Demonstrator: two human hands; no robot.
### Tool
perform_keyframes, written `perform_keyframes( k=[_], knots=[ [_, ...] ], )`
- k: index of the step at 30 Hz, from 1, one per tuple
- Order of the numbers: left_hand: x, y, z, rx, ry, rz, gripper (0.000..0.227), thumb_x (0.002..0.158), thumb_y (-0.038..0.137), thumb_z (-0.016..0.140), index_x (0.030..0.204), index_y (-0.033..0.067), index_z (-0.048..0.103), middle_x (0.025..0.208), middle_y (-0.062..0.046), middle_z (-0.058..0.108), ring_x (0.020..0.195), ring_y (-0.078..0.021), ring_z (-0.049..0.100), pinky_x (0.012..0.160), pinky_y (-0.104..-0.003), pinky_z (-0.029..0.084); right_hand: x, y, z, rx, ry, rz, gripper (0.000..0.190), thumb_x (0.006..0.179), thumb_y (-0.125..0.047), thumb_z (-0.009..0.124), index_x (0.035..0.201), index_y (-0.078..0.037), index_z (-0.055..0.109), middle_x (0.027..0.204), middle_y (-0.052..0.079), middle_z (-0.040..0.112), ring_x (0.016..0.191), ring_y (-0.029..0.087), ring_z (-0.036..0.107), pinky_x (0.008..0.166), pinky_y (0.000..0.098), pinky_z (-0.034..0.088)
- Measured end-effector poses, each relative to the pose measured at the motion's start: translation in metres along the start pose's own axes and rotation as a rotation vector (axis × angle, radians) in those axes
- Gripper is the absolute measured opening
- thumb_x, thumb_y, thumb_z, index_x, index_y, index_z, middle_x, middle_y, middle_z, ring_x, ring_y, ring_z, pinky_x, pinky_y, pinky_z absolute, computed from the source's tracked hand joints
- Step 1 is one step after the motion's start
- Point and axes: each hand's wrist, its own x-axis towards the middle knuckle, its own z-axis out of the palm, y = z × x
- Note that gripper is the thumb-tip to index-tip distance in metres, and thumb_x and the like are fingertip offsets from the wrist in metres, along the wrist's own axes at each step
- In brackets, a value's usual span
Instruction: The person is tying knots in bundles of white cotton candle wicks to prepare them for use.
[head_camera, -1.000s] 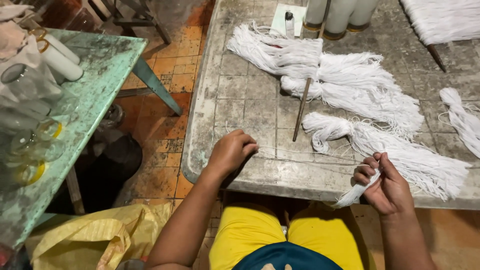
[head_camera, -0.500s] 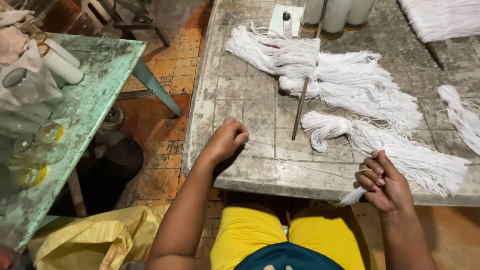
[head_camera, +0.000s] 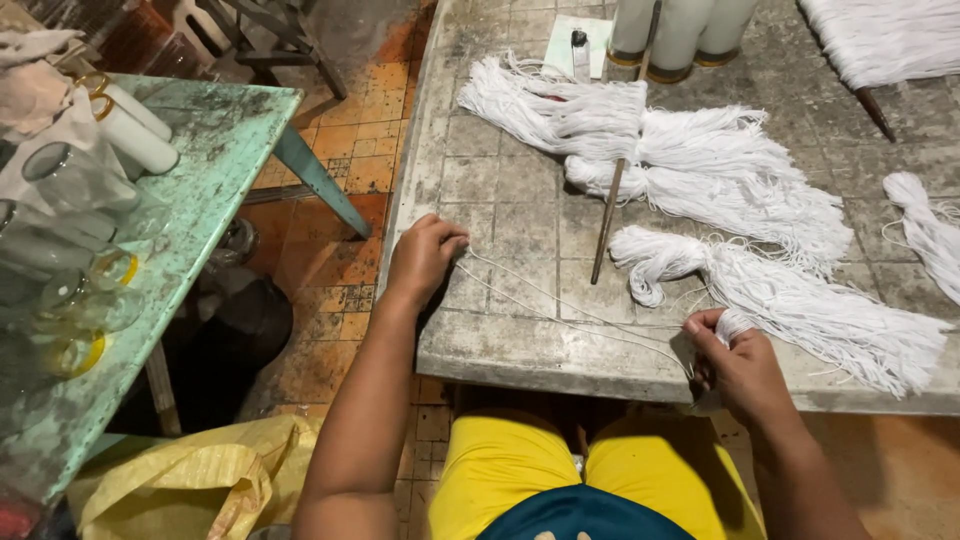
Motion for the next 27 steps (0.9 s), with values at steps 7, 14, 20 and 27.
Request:
perform_keyframes(
  k=[7,14,20,27],
  knots=[
    [0.001,-0.013,0.011,0.261,-0.020,0.119,0.020,0.095,0.025,0.071,0.110,0.0128,0.077,0.106,-0.002,0.069,0.095,-0.0256,0.066,0.072,-0.042,0.053,0.003,0.003,-0.003,-0.057,0.004,0.024,0.022,0.101,-0.024,0.065,0.106,-0.003,0.070,0.071,0.019,0.061,0.051,0.027,0.053,0.040,0.0370,0.042],
    [-0.008,0.011,-0.011,0.254,-0.217,0.026,0.015,0.104,0.023,0.051,0.094,0.0141,0.058,0.108,-0.004,0.061,0.084,-0.0166,0.058,0.076,-0.033,0.048,0.002,0.005,-0.002,-0.081,0.018,0.010,0.023,0.102,-0.026,0.066,0.105,-0.004,0.071,0.064,0.015,0.057,0.047,0.024,0.048,0.039,0.0342,0.036],
    [-0.024,-0.003,-0.023,0.082,-0.192,0.029,0.016,0.100,0.020,0.063,0.098,0.0075,0.072,0.107,-0.005,0.065,0.099,-0.0240,0.065,0.084,-0.039,0.049,-0.009,-0.013,0.007,-0.052,0.057,0.106,0.032,0.101,-0.026,0.068,0.097,0.006,0.072,0.069,0.024,0.058,0.047,0.032,0.054,0.034,0.0456,0.052],
    [-0.021,-0.032,0.001,0.364,-0.087,0.209,0.012,0.099,0.020,0.067,0.096,0.0089,0.068,0.098,-0.004,0.063,0.084,-0.0248,0.062,0.061,-0.040,0.049,0.007,0.016,-0.002,-0.122,0.041,-0.057,0.017,0.101,-0.026,0.067,0.102,-0.009,0.070,0.076,0.011,0.062,0.060,0.021,0.052,0.049,0.0326,0.040]
  ],
)
